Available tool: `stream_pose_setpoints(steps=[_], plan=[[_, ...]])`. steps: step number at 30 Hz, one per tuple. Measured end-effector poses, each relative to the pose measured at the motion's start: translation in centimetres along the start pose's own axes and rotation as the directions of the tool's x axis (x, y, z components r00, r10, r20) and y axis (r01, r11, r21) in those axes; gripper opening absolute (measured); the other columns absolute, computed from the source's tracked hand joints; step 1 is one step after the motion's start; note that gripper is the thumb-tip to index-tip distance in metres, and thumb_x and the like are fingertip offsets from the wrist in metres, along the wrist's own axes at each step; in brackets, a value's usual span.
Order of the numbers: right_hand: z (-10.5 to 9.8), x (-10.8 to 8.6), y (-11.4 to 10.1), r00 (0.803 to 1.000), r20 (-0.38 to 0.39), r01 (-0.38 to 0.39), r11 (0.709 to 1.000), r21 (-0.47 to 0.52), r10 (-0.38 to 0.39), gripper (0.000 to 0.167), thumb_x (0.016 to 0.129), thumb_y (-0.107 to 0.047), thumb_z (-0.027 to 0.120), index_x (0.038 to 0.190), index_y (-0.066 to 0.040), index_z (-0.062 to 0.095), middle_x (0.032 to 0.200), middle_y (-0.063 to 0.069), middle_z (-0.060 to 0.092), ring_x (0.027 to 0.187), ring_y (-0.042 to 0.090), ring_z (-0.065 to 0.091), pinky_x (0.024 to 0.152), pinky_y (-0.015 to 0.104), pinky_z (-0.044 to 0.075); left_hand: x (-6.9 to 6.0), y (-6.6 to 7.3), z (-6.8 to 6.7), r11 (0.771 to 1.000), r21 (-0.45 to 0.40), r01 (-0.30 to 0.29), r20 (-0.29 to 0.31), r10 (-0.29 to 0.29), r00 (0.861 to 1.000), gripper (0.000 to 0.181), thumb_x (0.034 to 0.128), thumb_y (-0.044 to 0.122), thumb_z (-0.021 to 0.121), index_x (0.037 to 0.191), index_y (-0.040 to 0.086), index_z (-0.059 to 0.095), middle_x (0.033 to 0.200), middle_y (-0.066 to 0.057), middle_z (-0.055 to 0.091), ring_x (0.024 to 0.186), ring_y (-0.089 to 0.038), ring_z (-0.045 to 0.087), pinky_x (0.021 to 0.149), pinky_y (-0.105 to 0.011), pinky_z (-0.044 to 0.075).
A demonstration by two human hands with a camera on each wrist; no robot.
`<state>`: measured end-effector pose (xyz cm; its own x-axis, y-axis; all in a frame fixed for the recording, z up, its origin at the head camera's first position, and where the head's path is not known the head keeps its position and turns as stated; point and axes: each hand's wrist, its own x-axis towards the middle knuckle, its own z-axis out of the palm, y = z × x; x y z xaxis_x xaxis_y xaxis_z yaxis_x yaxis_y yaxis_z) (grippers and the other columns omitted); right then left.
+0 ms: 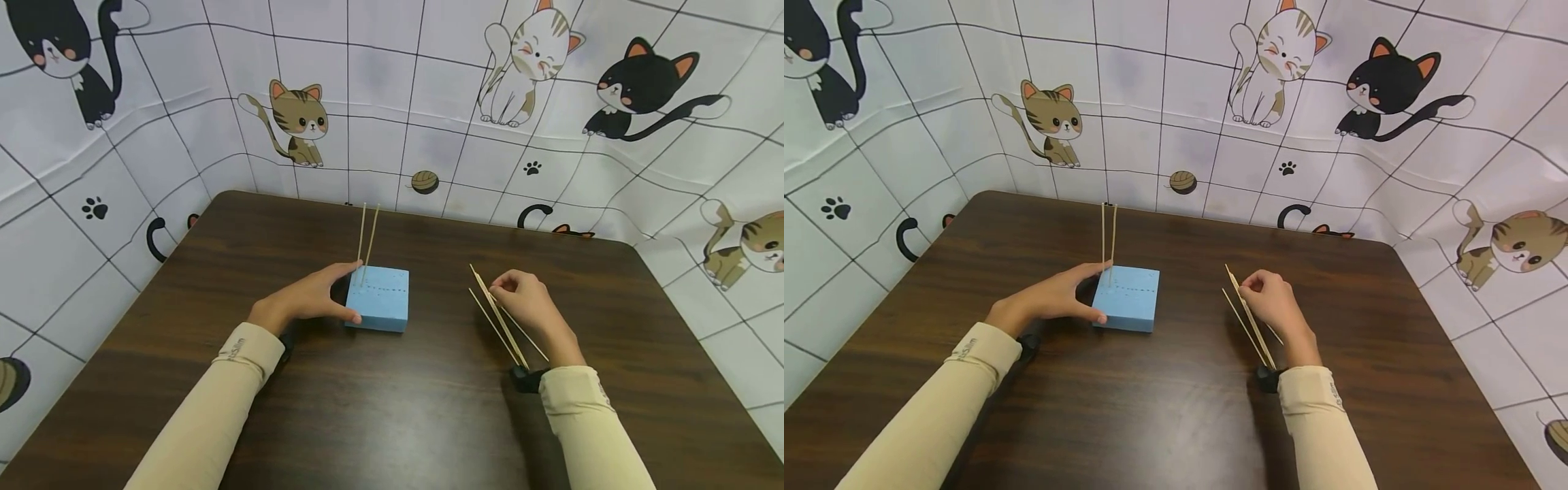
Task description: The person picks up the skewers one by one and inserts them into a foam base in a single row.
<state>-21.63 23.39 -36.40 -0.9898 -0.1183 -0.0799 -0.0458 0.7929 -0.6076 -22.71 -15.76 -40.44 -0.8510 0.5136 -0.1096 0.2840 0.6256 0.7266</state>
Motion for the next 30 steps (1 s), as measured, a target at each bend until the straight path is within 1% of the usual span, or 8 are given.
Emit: stream_pose_setpoints(steps=[2,4,9,15,19,23,27,30], plan=[[-0.2,-0.1,0.6,0.999,0.020,-0.025,0.999,-0.032,0.026,0.022,0.099,-0.022,0.057,0.108,-0.003,0.066,0.094,0.013,0.069,0.081,0.021,0.063,0.072,0.033,0.048,-0.1,-0.1,0.0,1.000,-0.006,0.006,-0.001,-0.006,1.000,0.112,0.0741,0.048,0.085,0.160,0.017,0.020,0.164,-0.012,0.019,0.150,-0.035,0.018,0.117,-0.059,0.021],[-0.4,-0.2,1.1,0.998,0.038,-0.054,0.997,-0.049,0.056,0.022,0.098,-0.022,0.058,0.107,-0.003,0.065,0.092,0.011,0.069,0.080,0.021,0.064,0.072,0.034,0.048,-0.2,-0.1,0.0,1.000,-0.012,0.009,-0.002,-0.009,1.000,0.111,0.0744,0.048,0.085,0.160,0.017,0.021,0.164,-0.012,0.019,0.150,-0.035,0.019,0.117,-0.060,0.021],[-0.9,-0.7,2.3,0.989,0.087,-0.111,0.990,-0.083,0.118,0.023,0.096,-0.023,0.061,0.104,-0.001,0.064,0.087,0.011,0.069,0.078,0.022,0.067,0.071,0.036,0.050,-0.2,-0.2,0.0,1.000,-0.010,0.015,0.000,-0.015,1.000,0.111,0.0746,0.048,0.085,0.160,0.018,0.020,0.164,-0.012,0.019,0.150,-0.035,0.019,0.117,-0.060,0.022],[-1.3,-1.3,3.8,0.983,0.115,-0.130,0.983,-0.127,0.145,0.022,0.094,-0.021,0.064,0.100,0.000,0.065,0.082,0.008,0.067,0.075,0.019,0.064,0.068,0.034,0.049,-0.1,-0.1,0.0,1.000,-0.014,0.011,0.003,-0.011,1.000,0.112,0.0742,0.049,0.085,0.160,0.019,0.020,0.164,-0.011,0.019,0.150,-0.034,0.019,0.117,-0.060,0.021],[-1.6,-1.7,4.4,0.975,0.144,-0.150,0.981,-0.122,0.167,0.020,0.093,-0.020,0.066,0.096,-0.001,0.066,0.078,0.006,0.063,0.072,0.019,0.058,0.062,0.032,0.046,-0.1,0.0,0.0,1.000,-0.020,0.007,0.003,-0.007,1.000,0.110,0.0749,0.048,0.085,0.160,0.019,0.020,0.164,-0.011,0.018,0.150,-0.034,0.018,0.117,-0.059,0.021],[-1.5,-2.0,4.5,0.963,0.163,-0.196,0.974,-0.113,0.212,0.019,0.091,-0.021,0.070,0.093,-0.002,0.067,0.079,0.005,0.060,0.073,0.019,0.054,0.061,0.031,0.046,-0.1,-0.2,0.0,1.000,-0.018,0.002,-0.001,-0.002,1.000,0.110,0.0757,0.049,0.084,0.160,0.018,0.021,0.164,-0.013,0.018,0.150,-0.036,0.018,0.117,-0.061,0.020],[-1.3,-2.1,4.6,0.958,0.154,-0.228,0.967,-0.116,0.244,0.020,0.089,-0.022,0.071,0.091,-0.002,0.069,0.087,0.008,0.063,0.080,0.023,0.055,0.068,0.036,0.047,-0.1,-0.3,0.0,1.000,-0.015,0.006,-0.002,-0.006,1.000,0.110,0.0755,0.049,0.084,0.160,0.019,0.021,0.164,-0.013,0.018,0.150,-0.036,0.018,0.117,-0.061,0.021],[-1.2,-2.1,4.6,0.957,0.145,-0.234,0.963,-0.131,0.252,0.020,0.089,-0.022,0.071,0.089,-0.002,0.072,0.093,0.012,0.066,0.085,0.027,0.057,0.074,0.041,0.048,-0.1,-0.2,0.0,1.000,-0.019,0.009,0.001,-0.009,1.000,0.109,0.0754,0.049,0.084,0.160,0.020,0.021,0.164,-0.012,0.018,0.150,-0.036,0.018,0.117,-0.060,0.020]])
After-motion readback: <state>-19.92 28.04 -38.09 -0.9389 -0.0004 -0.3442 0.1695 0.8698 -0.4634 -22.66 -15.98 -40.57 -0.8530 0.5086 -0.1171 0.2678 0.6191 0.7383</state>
